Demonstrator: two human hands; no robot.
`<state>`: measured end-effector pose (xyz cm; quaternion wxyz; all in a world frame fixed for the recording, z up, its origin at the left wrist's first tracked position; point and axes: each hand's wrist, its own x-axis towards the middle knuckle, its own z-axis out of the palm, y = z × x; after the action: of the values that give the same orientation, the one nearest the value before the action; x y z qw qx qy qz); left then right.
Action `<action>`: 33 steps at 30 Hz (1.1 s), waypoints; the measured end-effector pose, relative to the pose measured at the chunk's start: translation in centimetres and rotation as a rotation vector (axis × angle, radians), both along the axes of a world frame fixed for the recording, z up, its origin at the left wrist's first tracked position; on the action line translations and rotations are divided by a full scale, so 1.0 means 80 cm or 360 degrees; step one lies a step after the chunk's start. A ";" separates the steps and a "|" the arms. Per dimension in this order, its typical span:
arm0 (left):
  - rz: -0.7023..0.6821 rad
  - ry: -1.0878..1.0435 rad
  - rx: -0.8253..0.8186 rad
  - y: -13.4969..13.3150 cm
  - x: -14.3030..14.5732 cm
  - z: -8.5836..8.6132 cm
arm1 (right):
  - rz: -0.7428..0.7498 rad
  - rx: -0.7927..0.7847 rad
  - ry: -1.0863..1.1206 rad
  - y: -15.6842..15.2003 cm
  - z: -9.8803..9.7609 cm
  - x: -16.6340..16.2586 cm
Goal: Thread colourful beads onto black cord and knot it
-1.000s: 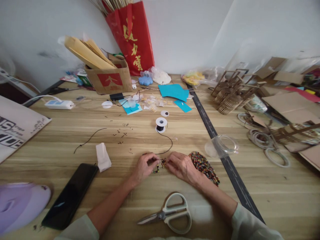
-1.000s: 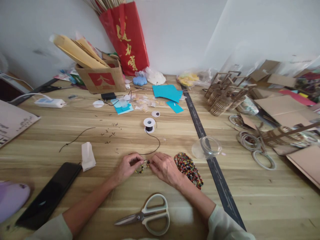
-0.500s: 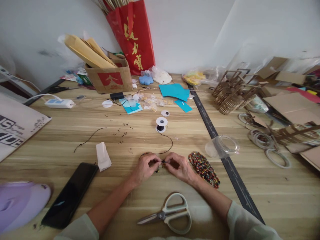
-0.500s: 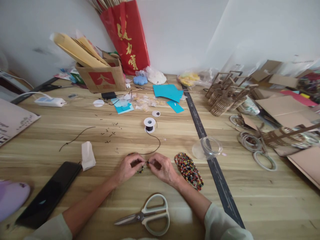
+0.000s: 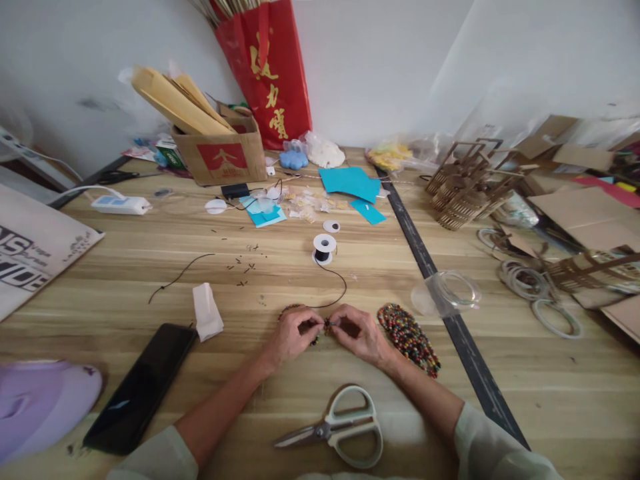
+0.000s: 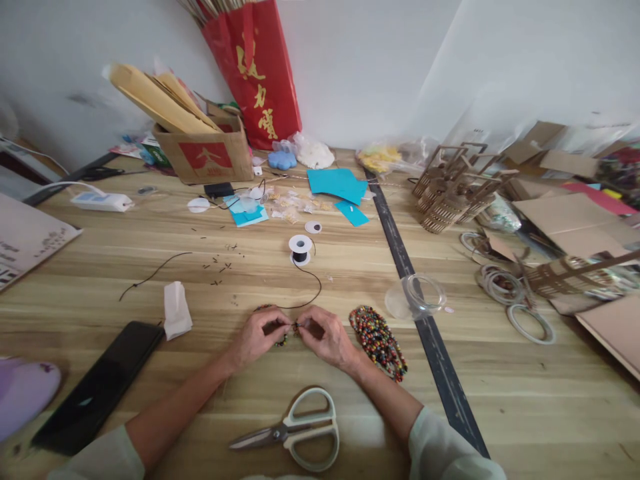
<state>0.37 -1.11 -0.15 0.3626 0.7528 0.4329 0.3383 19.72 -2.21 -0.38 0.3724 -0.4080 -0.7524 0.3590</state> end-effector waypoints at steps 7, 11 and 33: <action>-0.0019 0.0010 0.0044 0.001 -0.001 -0.002 | 0.0012 0.0014 -0.0002 0.000 -0.001 -0.001; -0.0031 0.0018 0.0055 0.001 -0.001 -0.004 | 0.0021 0.0035 -0.0003 0.000 0.001 -0.001; -0.0055 0.0014 0.0063 0.000 0.001 0.000 | 0.0039 0.0030 -0.0007 0.000 0.000 -0.002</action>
<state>0.42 -1.11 -0.16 0.3515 0.7687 0.4146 0.3372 19.57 -2.25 -0.39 0.3701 -0.3959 -0.7614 0.3556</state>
